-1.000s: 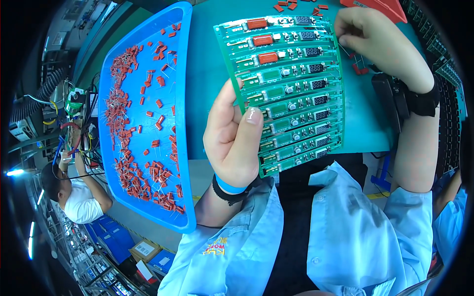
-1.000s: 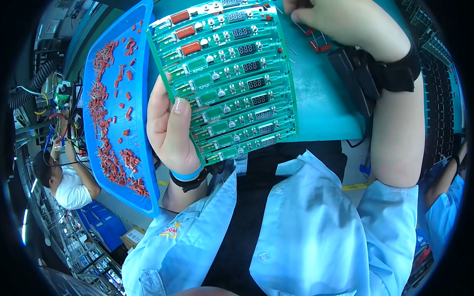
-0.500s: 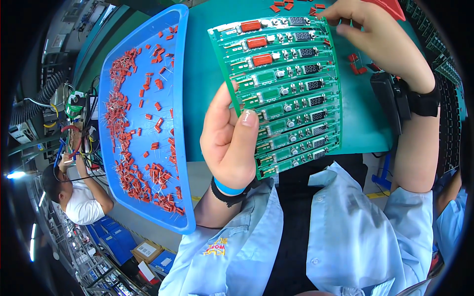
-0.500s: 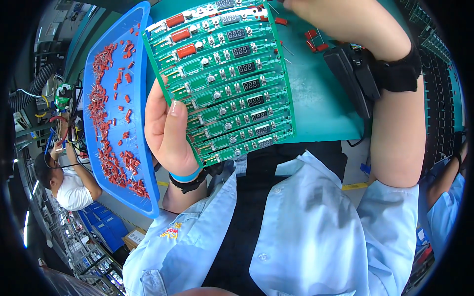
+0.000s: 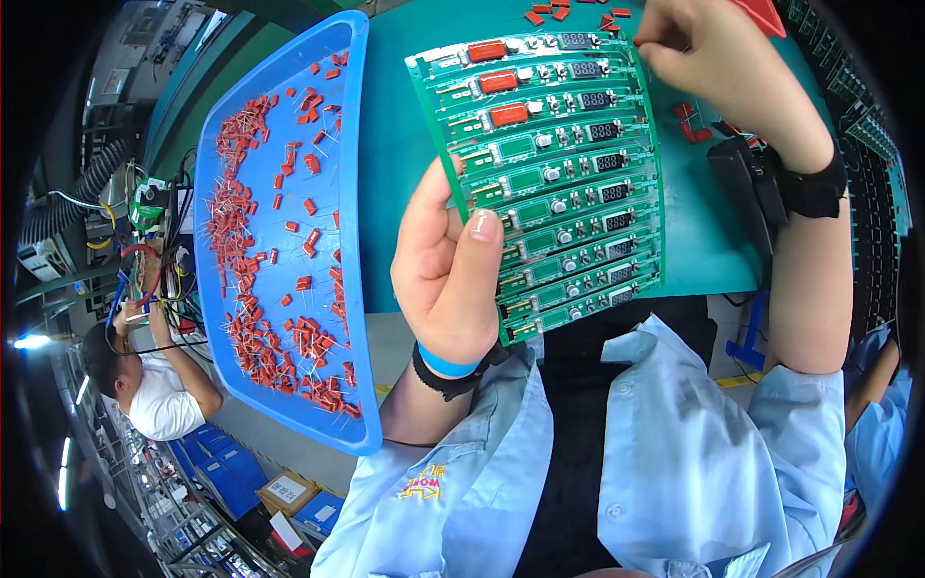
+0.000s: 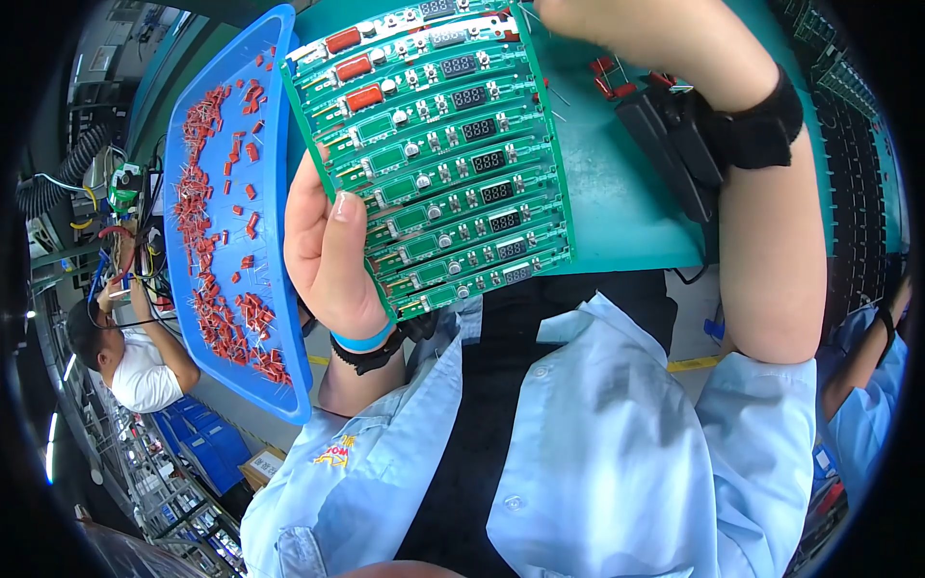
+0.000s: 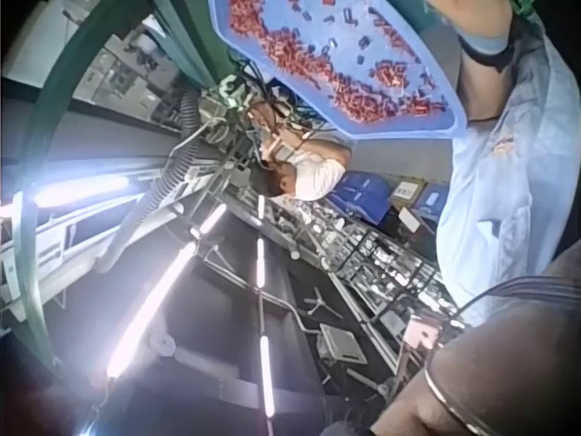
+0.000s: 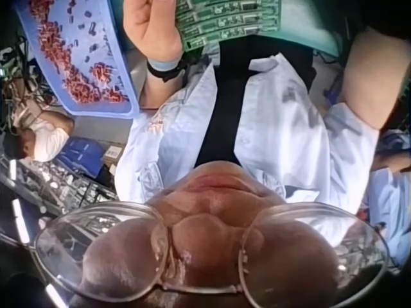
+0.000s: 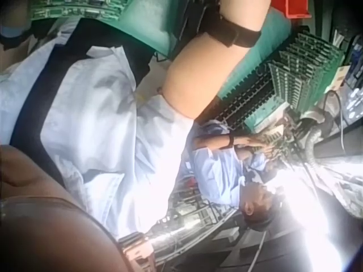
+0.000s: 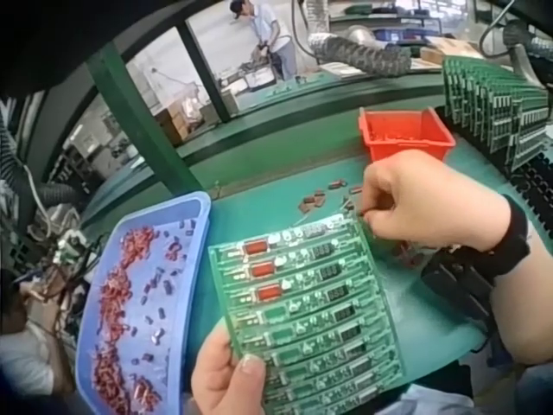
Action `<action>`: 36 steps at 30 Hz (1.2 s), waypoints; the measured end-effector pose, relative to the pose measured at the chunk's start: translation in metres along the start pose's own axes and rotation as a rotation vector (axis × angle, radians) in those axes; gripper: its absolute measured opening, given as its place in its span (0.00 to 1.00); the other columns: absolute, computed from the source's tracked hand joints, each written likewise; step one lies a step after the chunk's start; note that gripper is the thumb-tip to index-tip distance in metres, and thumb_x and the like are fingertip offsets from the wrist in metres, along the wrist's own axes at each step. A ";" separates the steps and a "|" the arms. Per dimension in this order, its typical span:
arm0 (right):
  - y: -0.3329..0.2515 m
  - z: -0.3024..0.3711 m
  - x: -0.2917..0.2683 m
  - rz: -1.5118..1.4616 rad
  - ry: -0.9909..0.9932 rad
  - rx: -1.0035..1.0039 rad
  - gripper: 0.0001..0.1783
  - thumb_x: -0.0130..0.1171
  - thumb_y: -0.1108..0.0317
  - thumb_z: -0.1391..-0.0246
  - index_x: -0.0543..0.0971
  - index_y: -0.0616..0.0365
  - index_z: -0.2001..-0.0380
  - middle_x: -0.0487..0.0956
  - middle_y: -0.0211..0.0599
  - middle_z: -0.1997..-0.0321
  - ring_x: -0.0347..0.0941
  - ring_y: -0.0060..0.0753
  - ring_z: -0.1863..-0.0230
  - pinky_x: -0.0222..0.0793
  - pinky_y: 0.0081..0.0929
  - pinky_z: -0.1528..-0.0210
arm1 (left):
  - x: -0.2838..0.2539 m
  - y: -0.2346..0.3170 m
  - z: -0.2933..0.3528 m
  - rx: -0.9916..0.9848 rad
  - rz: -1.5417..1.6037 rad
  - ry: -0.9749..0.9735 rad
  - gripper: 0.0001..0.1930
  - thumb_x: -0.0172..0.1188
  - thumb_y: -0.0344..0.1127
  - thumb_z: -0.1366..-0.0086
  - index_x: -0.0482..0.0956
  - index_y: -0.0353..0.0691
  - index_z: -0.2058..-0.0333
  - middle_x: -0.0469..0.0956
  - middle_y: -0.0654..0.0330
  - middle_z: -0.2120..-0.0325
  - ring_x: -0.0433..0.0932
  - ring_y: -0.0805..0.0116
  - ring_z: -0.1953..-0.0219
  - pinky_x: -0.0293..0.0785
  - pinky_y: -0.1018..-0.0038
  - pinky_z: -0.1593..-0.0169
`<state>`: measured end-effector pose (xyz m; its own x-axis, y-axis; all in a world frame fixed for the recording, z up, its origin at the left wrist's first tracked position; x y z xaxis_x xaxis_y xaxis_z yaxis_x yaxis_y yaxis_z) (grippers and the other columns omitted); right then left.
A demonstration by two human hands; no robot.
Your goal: The person picks up red components from a tray and inserts them one by one into the slots of a green circuit board. They repeat this process until the board is full, then set it aside and begin on a new board.
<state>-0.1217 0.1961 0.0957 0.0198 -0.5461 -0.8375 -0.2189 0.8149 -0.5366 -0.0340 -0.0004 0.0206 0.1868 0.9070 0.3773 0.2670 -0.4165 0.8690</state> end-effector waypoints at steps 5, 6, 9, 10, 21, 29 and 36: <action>-0.003 -0.002 -0.003 -0.006 0.148 -0.030 0.04 0.56 0.76 0.55 0.75 0.68 0.75 0.76 0.39 0.78 0.72 0.27 0.77 0.67 0.22 0.74 | -0.005 -0.001 0.002 0.020 -0.003 0.003 0.24 0.43 0.21 0.37 0.54 0.25 0.42 0.69 0.49 0.50 0.70 0.69 0.50 0.64 0.74 0.47; -0.004 -0.001 -0.003 -0.090 0.192 -0.074 0.04 0.56 0.77 0.54 0.76 0.68 0.73 0.76 0.38 0.78 0.71 0.26 0.77 0.67 0.21 0.74 | -0.005 -0.002 0.001 0.021 -0.006 0.004 0.24 0.43 0.21 0.37 0.54 0.25 0.42 0.69 0.49 0.50 0.70 0.69 0.50 0.64 0.74 0.47; -0.009 0.000 -0.004 -0.263 0.272 -0.167 0.05 0.54 0.77 0.51 0.76 0.69 0.71 0.76 0.36 0.77 0.70 0.23 0.77 0.67 0.20 0.75 | -0.006 -0.002 0.002 0.029 -0.009 0.005 0.24 0.43 0.21 0.37 0.54 0.25 0.42 0.68 0.50 0.50 0.70 0.69 0.50 0.64 0.74 0.46; -0.012 -0.001 -0.007 -0.153 0.217 -0.099 0.05 0.53 0.77 0.50 0.77 0.68 0.70 0.76 0.36 0.76 0.70 0.22 0.77 0.67 0.19 0.74 | -0.005 -0.002 0.001 0.031 -0.008 0.000 0.24 0.43 0.21 0.37 0.54 0.26 0.42 0.68 0.50 0.50 0.70 0.69 0.50 0.64 0.74 0.46; 0.026 -0.004 -0.010 -0.104 0.259 -0.229 0.08 0.54 0.76 0.50 0.78 0.66 0.65 0.77 0.34 0.74 0.71 0.22 0.74 0.67 0.19 0.71 | -0.003 -0.001 0.000 0.045 0.003 -0.016 0.23 0.43 0.21 0.37 0.54 0.25 0.42 0.69 0.50 0.50 0.70 0.69 0.50 0.64 0.75 0.47; 0.018 0.003 -0.003 -0.121 0.210 -0.493 0.08 0.57 0.75 0.52 0.78 0.64 0.66 0.77 0.35 0.73 0.72 0.27 0.73 0.67 0.22 0.71 | -0.002 -0.001 0.000 0.061 0.020 0.011 0.23 0.43 0.20 0.37 0.54 0.26 0.42 0.70 0.50 0.52 0.72 0.71 0.53 0.66 0.76 0.50; -0.040 0.020 0.009 -0.122 0.167 -0.708 0.09 0.60 0.74 0.54 0.79 0.62 0.66 0.78 0.35 0.73 0.72 0.32 0.72 0.67 0.25 0.70 | -0.003 -0.001 0.000 0.000 -0.012 0.023 0.23 0.42 0.20 0.37 0.54 0.27 0.42 0.71 0.50 0.53 0.73 0.72 0.55 0.67 0.78 0.52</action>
<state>-0.0930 0.1628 0.1078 -0.0525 -0.6934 -0.7187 -0.8031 0.4570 -0.3823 -0.0346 -0.0026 0.0188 0.1615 0.9133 0.3739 0.2690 -0.4053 0.8737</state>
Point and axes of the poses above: each hand's wrist, its own z-axis away from the middle knuckle, its own x-axis out of the palm, y = z × x, the point moved 5 cm from there along -z, towards the middle knuckle
